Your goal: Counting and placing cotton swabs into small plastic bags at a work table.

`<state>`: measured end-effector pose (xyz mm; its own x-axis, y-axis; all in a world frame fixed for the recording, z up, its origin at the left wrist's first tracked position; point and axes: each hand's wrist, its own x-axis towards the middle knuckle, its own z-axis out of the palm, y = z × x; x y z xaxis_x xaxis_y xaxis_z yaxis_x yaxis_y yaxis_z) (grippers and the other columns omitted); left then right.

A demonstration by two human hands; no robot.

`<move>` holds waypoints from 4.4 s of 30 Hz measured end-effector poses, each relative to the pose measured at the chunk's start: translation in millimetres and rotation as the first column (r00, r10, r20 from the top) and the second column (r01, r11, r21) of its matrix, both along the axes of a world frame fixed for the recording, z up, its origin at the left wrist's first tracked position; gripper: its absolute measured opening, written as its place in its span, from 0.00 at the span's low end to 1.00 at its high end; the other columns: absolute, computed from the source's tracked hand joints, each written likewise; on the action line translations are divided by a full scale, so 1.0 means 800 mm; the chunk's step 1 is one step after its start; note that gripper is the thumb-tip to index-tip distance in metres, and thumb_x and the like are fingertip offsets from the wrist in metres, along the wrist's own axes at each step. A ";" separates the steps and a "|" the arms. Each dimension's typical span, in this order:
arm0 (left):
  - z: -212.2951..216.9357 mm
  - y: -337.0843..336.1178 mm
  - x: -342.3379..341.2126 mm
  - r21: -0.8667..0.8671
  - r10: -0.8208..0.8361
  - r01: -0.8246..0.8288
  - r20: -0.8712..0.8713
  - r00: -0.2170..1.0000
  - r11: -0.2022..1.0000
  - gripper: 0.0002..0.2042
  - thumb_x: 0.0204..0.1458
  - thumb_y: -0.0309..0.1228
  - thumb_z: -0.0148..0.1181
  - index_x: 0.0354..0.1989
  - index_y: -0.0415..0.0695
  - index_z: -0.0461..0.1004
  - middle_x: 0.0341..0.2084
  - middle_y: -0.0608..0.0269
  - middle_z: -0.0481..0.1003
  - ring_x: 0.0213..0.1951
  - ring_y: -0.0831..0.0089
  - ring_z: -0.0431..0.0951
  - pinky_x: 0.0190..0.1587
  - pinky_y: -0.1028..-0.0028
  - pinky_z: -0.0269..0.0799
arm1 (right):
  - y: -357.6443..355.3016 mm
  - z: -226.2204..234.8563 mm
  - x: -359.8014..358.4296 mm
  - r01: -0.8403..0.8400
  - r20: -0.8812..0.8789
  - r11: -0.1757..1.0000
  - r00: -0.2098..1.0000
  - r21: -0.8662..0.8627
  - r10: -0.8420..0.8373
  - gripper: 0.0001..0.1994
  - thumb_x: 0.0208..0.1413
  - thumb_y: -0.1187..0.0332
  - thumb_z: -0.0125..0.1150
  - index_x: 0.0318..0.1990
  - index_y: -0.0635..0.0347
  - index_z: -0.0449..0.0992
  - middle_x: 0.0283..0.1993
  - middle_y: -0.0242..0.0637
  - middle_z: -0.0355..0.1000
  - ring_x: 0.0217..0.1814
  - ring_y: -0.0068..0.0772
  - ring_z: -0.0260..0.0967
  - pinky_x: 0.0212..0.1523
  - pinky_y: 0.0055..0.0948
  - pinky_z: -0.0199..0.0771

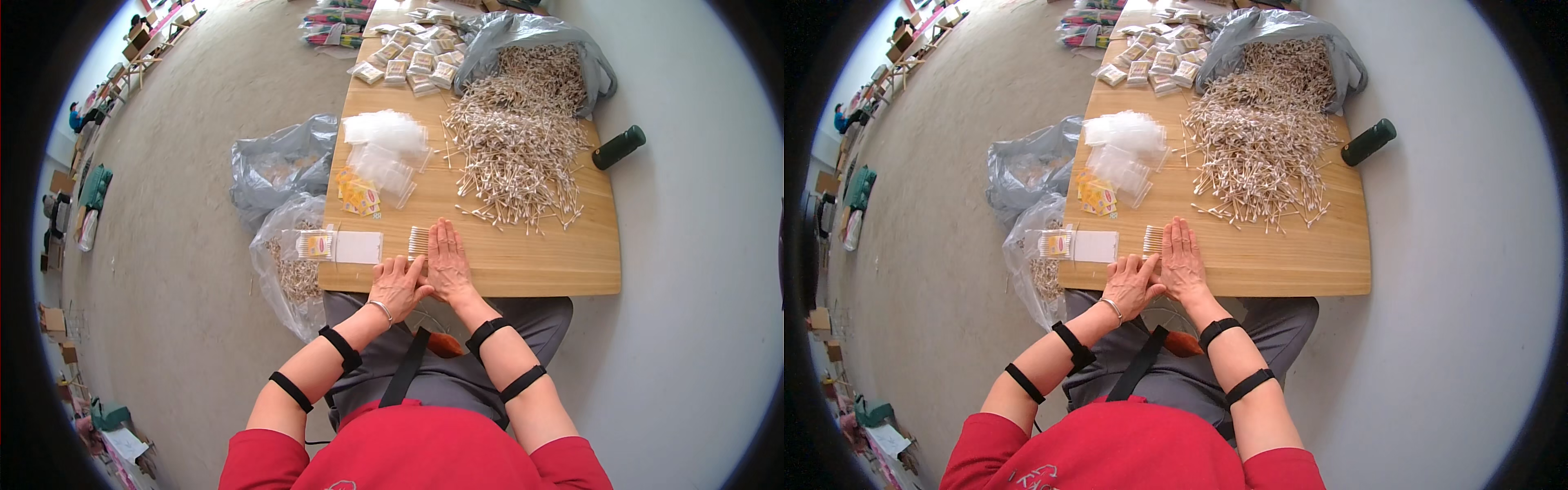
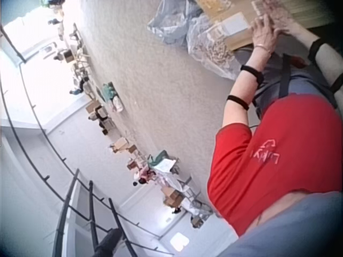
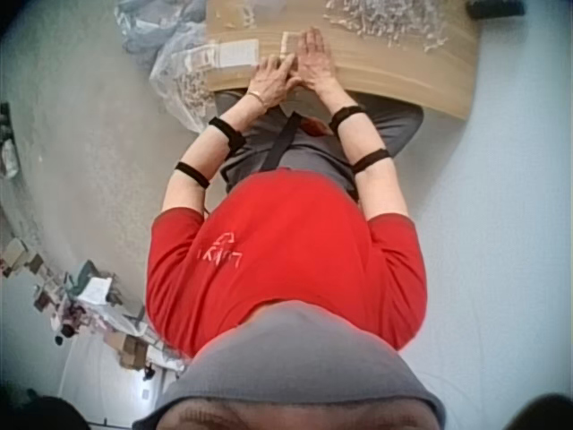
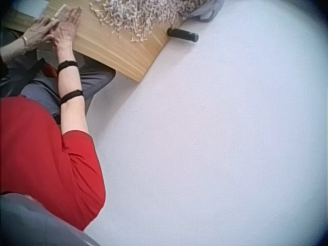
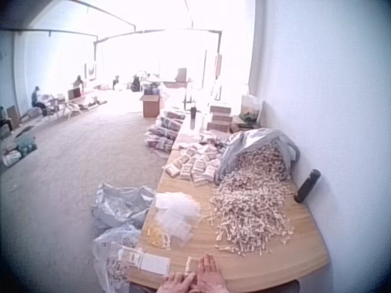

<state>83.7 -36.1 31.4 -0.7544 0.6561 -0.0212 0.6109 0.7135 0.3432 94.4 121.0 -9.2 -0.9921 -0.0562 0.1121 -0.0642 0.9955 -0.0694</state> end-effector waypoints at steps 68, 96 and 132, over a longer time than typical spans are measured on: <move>-0.001 0.027 -0.051 -0.102 0.092 -0.070 0.230 0.969 0.992 0.30 0.54 0.39 0.49 0.65 0.48 0.50 0.43 0.54 0.73 0.47 0.60 0.73 0.47 0.62 0.64 | -0.003 0.003 -0.001 0.002 -0.008 0.997 1.000 -0.077 -0.003 0.44 0.47 0.53 0.52 0.66 0.73 0.41 0.71 0.57 0.33 0.75 0.50 0.27 0.72 0.43 0.27; -0.053 0.032 -0.059 0.741 0.171 -0.460 0.436 0.884 0.490 0.19 0.60 0.31 0.44 0.58 0.37 0.62 0.55 0.49 0.66 0.57 0.62 0.65 0.59 0.69 0.58 | -0.015 0.020 0.018 0.023 0.096 0.987 0.995 -0.156 -0.008 0.51 0.47 0.40 0.55 0.66 0.74 0.41 0.71 0.57 0.33 0.75 0.50 0.26 0.72 0.43 0.27; -0.051 -0.072 -0.094 0.758 -0.013 -0.623 0.637 0.771 0.192 0.26 0.64 0.43 0.35 0.61 0.34 0.59 0.61 0.52 0.60 0.64 0.66 0.55 0.65 0.71 0.47 | -0.152 0.002 -0.042 0.044 0.112 0.949 0.994 -0.312 -0.009 0.39 0.56 0.51 0.44 0.66 0.71 0.39 0.72 0.54 0.32 0.75 0.50 0.23 0.71 0.45 0.24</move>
<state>8.8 -93.7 -9.1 -0.9877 0.1560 0.0142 -0.0188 -0.2078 0.9780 60.5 -0.9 -8.0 -0.9999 -0.0087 0.0125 -0.0128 0.9238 -0.3827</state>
